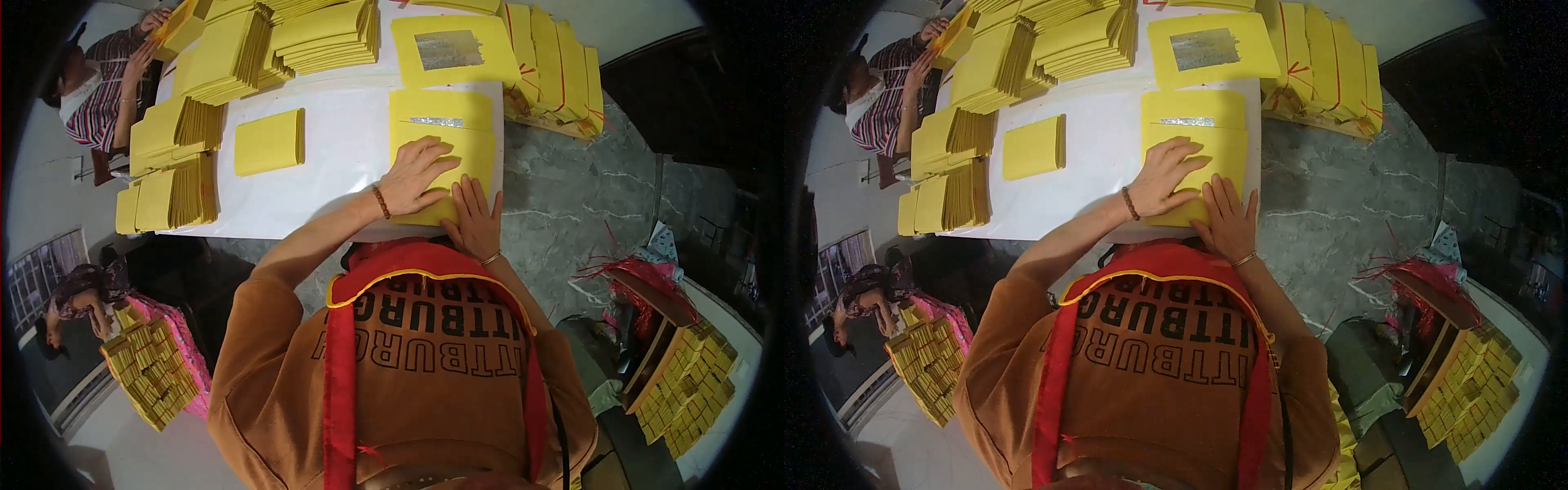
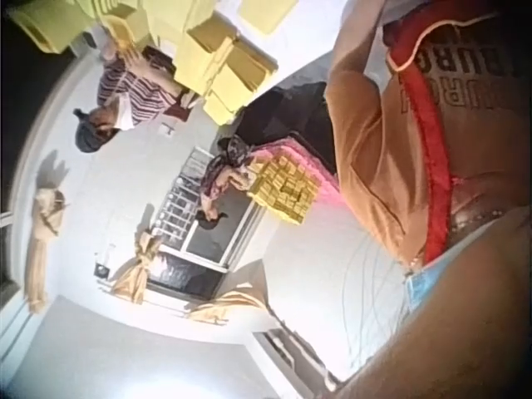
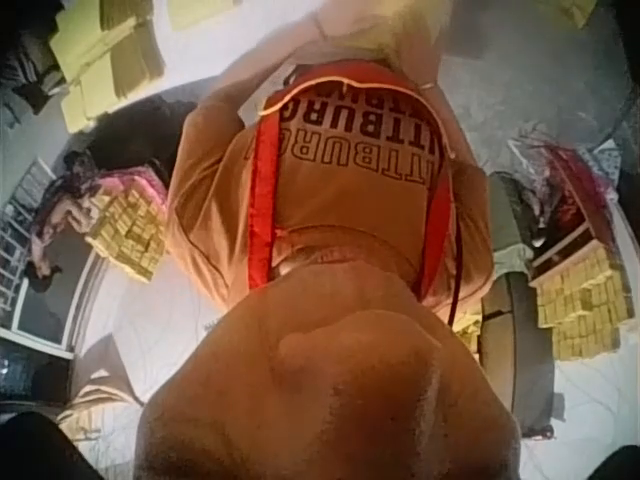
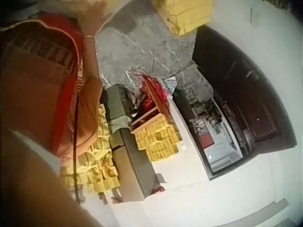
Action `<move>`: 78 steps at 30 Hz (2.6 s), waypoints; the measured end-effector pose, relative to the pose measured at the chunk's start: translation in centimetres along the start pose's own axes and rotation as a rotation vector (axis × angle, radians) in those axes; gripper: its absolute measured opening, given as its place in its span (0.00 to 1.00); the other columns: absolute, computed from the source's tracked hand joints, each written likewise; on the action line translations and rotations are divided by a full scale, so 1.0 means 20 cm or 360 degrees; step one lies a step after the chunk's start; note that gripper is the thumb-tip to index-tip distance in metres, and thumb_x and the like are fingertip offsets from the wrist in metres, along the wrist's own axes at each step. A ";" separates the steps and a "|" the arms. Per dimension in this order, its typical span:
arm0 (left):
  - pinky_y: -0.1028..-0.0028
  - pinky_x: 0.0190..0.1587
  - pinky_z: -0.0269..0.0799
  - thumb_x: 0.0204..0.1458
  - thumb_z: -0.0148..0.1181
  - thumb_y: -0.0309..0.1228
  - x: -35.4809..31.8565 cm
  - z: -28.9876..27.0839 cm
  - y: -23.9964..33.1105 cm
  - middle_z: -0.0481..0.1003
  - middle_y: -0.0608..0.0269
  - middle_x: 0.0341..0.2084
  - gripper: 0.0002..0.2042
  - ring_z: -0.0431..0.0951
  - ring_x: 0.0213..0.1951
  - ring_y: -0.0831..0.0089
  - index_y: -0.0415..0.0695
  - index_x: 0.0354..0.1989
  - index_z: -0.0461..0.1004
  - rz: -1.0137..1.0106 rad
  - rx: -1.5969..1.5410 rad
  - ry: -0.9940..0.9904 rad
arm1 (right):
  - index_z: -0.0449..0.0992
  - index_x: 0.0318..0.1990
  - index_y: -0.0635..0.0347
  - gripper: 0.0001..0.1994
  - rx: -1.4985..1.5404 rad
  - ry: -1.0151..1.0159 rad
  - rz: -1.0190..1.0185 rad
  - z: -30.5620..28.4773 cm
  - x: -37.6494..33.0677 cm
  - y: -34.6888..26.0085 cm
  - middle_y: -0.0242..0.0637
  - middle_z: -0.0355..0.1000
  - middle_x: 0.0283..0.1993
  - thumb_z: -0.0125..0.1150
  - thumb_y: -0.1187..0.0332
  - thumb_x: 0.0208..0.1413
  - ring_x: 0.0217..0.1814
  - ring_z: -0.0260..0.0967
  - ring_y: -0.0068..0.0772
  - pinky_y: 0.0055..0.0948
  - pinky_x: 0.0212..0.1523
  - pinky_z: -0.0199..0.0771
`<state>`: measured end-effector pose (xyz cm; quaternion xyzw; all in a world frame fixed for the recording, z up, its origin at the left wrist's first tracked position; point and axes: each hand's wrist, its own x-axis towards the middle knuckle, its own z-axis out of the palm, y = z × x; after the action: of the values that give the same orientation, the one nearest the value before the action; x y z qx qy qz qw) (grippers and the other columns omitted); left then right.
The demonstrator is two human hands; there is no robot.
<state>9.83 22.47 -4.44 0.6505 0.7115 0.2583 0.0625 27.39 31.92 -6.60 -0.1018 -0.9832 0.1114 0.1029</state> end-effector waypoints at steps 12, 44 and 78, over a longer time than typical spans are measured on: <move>0.69 0.41 0.62 0.39 0.50 0.31 0.00 0.03 0.13 0.66 0.49 0.40 0.22 0.67 0.40 0.63 0.34 0.46 0.64 0.0313 0.0799 -0.0073 | 0.50 0.59 0.62 0.26 0.1680 -0.0159 0.0380 -0.08 0.02 0.10 0.49 0.43 0.63 0.32 0.57 0.56 0.67 0.33 0.41 0.39 0.63 0.31; 0.67 0.48 0.57 0.39 0.53 0.26 -0.98 -0.57 -0.73 0.63 0.65 0.51 0.28 0.64 0.46 0.66 0.59 0.53 0.60 -0.0697 0.1020 0.0224 | 0.64 0.48 0.62 0.23 0.2099 0.0836 0.1388 -0.12 0.09 0.23 0.37 0.69 0.39 0.36 0.51 0.57 0.43 0.66 0.30 0.27 0.41 0.63; 0.74 0.53 0.56 0.50 0.47 0.30 -0.35 -0.24 -0.33 0.62 0.52 0.50 0.23 0.61 0.52 0.66 0.43 0.56 0.55 -0.1082 -0.1186 0.0455 | 0.61 0.53 0.65 0.20 0.2006 0.0309 0.1192 0.06 0.12 0.21 0.39 0.64 0.49 0.49 0.69 0.53 0.47 0.62 0.26 0.22 0.47 0.60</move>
<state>2.94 14.30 -4.95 0.2747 0.7437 0.5452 0.2723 25.66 36.16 -8.29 -0.3615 -0.6186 0.6730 0.1836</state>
